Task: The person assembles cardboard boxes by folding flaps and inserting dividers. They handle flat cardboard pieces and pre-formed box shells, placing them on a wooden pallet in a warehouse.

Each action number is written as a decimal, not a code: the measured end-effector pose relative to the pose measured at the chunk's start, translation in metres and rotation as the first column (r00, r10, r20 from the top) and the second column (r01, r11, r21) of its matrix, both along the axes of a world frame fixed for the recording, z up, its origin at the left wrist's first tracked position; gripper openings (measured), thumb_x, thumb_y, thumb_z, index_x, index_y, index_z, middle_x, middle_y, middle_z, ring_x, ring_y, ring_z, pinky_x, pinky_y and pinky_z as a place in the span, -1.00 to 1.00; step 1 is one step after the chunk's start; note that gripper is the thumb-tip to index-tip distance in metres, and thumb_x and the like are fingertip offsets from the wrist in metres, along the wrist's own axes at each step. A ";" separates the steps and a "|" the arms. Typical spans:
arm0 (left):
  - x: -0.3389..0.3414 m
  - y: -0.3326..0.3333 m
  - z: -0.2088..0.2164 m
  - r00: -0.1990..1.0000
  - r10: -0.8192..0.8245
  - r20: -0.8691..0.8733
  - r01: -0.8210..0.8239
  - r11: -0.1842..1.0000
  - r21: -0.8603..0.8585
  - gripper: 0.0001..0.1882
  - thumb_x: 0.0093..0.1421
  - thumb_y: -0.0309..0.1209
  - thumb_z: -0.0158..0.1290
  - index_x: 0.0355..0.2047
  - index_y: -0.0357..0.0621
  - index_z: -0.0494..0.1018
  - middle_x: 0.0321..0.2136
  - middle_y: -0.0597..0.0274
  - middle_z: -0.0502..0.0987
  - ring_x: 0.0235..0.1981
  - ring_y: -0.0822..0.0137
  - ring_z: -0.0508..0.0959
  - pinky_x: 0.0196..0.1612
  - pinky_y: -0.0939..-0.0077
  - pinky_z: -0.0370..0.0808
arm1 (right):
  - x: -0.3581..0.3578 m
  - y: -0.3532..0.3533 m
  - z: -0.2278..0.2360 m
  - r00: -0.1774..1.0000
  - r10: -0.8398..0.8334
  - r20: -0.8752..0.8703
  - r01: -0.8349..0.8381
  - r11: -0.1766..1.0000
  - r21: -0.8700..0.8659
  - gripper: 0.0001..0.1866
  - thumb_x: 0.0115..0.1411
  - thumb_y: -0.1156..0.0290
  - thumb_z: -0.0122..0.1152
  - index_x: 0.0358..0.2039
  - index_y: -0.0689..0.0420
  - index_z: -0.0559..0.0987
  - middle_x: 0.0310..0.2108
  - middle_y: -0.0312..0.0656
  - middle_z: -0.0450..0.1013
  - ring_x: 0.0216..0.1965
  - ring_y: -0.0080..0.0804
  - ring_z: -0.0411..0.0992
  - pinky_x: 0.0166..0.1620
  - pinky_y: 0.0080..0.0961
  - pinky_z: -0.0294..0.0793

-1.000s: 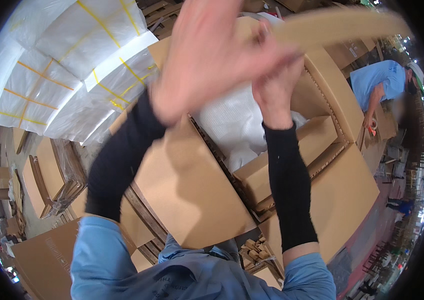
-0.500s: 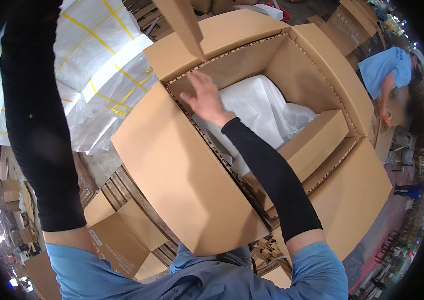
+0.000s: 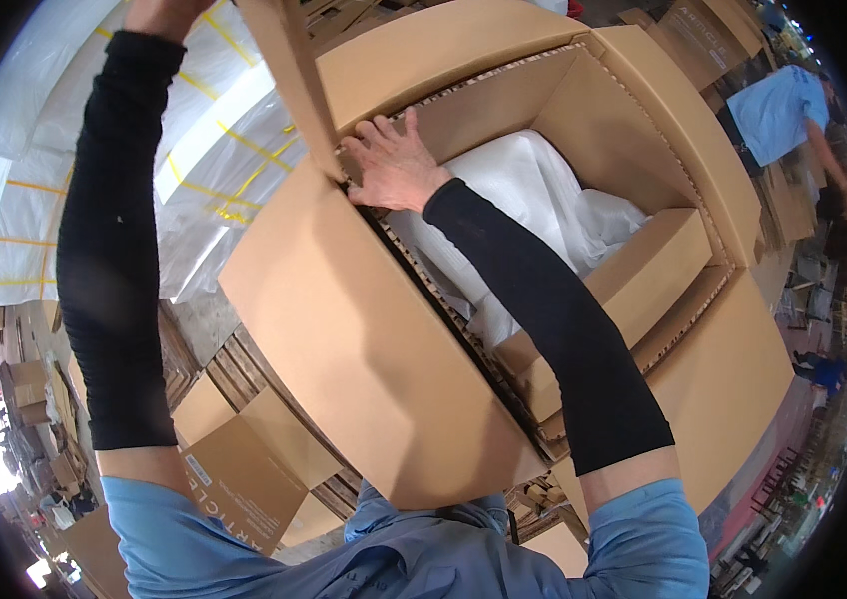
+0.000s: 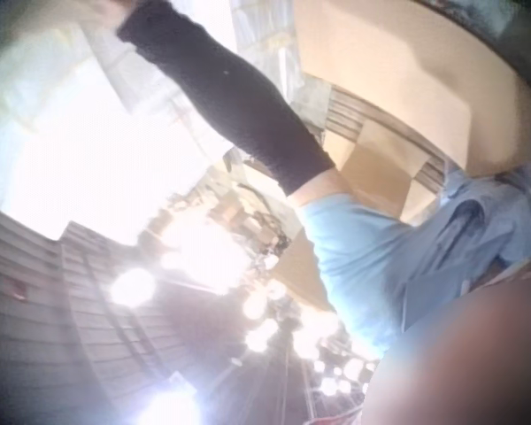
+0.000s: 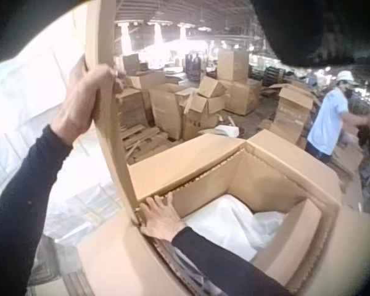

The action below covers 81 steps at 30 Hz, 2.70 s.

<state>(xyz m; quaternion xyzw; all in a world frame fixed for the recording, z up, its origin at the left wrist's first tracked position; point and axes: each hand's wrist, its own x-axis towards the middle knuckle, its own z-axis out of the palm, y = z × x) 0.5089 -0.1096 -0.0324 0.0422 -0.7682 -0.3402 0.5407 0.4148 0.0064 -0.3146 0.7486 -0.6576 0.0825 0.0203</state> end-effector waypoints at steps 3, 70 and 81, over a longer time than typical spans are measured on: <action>-0.007 0.004 -0.004 1.000 0.010 0.026 -0.011 0.998 0.054 -0.41 0.09 -0.36 0.04 0.13 -0.32 0.24 -0.27 0.08 0.54 -0.36 0.35 0.54 -0.33 0.41 0.59 | 0.000 -0.009 0.009 0.999 -0.012 -0.037 0.014 0.998 0.060 -0.16 0.05 -0.22 0.15 0.21 0.12 0.40 0.12 -0.03 0.29 0.24 -0.07 0.22 0.21 0.40 0.07; 0.068 0.023 -0.331 0.987 0.097 0.130 -0.157 0.785 0.599 -0.26 -0.04 -0.29 0.34 0.13 -0.30 0.33 0.00 0.04 0.48 0.08 0.22 0.45 0.19 0.34 0.38 | 0.003 -0.093 0.165 0.877 0.320 0.359 -0.008 0.755 -0.655 -0.17 0.18 0.26 0.29 0.33 0.34 0.11 0.28 0.19 0.15 0.34 0.04 0.09 0.35 -0.15 0.03; 0.178 0.189 -0.382 0.751 0.512 0.417 -0.594 0.799 0.090 -0.23 0.23 -0.01 0.17 0.18 -0.35 0.16 0.33 -0.20 0.11 0.35 -0.20 0.14 0.40 -0.14 0.06 | 0.060 -0.083 0.095 0.747 0.447 0.492 -0.001 0.741 -0.672 -0.19 0.34 0.08 0.15 0.41 0.29 0.09 0.39 0.18 0.08 0.43 0.02 0.02 0.42 -0.12 -0.04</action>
